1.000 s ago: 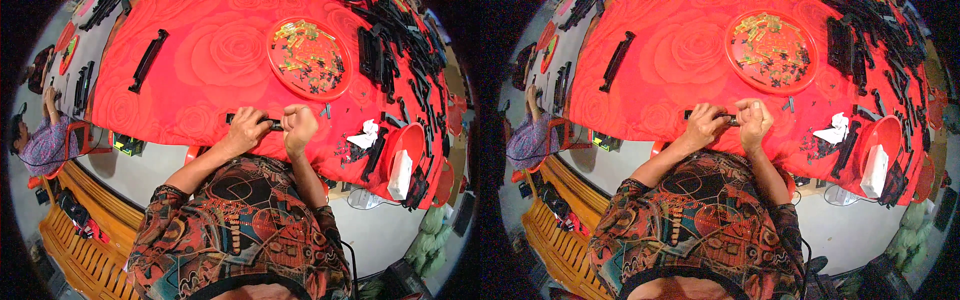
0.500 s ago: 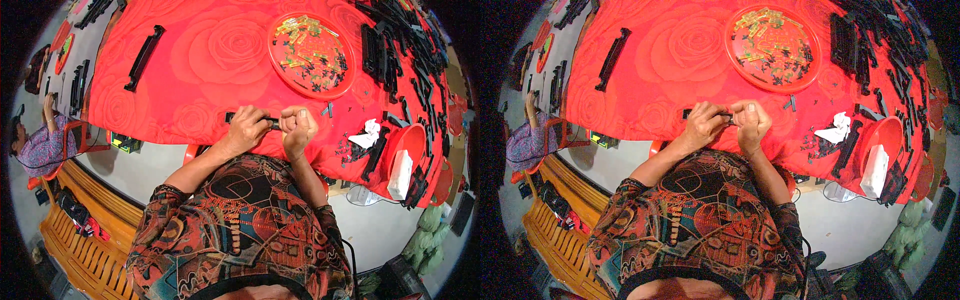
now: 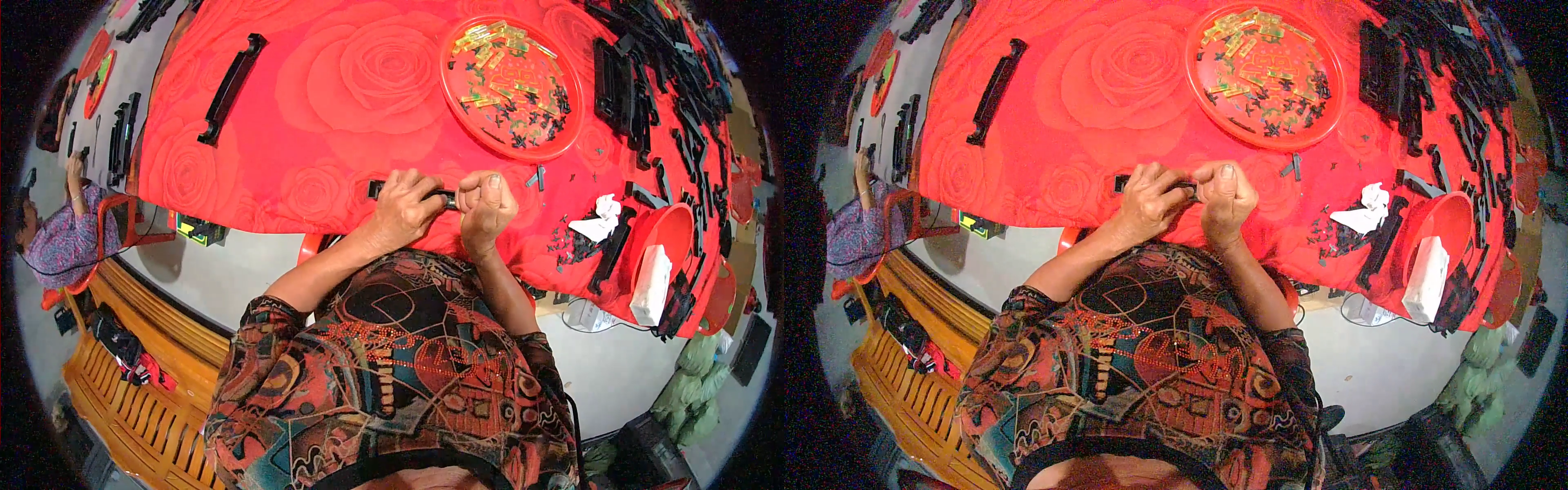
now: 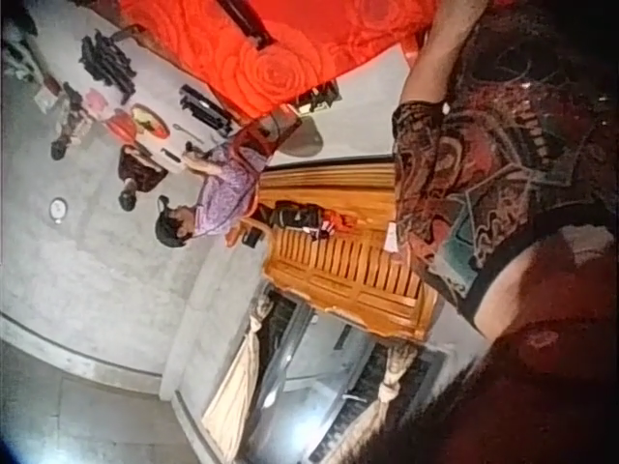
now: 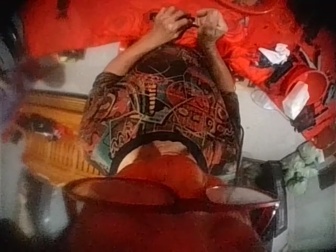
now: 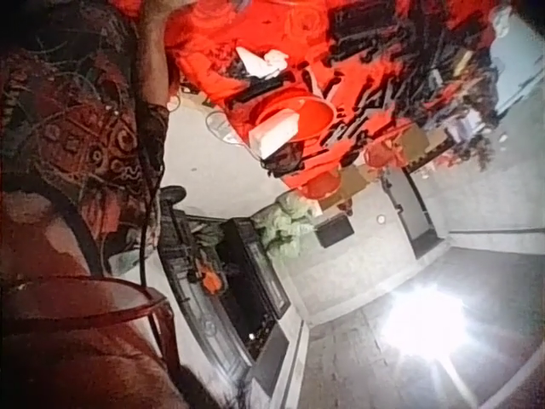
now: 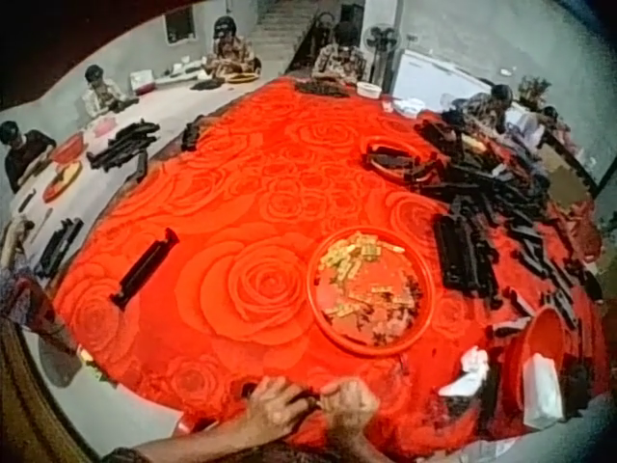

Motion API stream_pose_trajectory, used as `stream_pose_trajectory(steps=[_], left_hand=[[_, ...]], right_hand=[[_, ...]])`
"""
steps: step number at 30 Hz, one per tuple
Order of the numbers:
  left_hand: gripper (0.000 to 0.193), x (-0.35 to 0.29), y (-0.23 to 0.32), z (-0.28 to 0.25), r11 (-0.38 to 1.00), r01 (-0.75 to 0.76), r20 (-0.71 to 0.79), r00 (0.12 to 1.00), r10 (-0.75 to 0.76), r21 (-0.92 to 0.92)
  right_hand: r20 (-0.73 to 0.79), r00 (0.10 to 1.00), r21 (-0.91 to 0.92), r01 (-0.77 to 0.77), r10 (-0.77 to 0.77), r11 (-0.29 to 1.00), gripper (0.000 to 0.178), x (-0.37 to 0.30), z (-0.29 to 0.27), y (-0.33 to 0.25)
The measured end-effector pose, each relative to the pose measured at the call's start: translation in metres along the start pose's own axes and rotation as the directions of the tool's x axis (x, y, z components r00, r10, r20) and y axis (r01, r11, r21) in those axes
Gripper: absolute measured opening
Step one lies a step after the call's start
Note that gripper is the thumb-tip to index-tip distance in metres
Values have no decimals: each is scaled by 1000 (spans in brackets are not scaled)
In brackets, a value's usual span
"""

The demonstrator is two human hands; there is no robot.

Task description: The person scrapes plastic from a black component using a small handheld blade, takes small pieces from a tray, and fits the parts into the black plastic casing by hand.

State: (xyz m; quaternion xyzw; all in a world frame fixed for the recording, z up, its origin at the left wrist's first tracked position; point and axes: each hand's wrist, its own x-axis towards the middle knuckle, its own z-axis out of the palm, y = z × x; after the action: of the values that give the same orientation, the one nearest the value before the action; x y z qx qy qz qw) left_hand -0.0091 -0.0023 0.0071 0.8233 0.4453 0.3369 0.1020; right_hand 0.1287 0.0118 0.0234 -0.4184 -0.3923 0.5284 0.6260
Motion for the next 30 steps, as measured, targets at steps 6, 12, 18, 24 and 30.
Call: stream_pose_trajectory(steps=[6,12,18,24,30], left_hand=[[9,-1,-1,1,1000,-6,16,1000,6,19],[10,-3,-3,4,999,-21,-57,998,19,-49],[10,-1,-1,1,999,-23,-3,1000,23,24],[8,-1,-1,1,1000,-8,23,1000,8,11],[10,-1,1,1,1000,9,3,1000,-9,11]], right_hand=[[-36,999,32,-6,7,999,37,4,6,-2],[-12,1000,104,-2,3,995,38,3,4,-3],[-37,999,27,27,-26,999,37,1,6,1],[-4,998,-54,66,-66,996,38,-6,7,3],[0,995,-149,98,-99,984,38,-9,9,9]])
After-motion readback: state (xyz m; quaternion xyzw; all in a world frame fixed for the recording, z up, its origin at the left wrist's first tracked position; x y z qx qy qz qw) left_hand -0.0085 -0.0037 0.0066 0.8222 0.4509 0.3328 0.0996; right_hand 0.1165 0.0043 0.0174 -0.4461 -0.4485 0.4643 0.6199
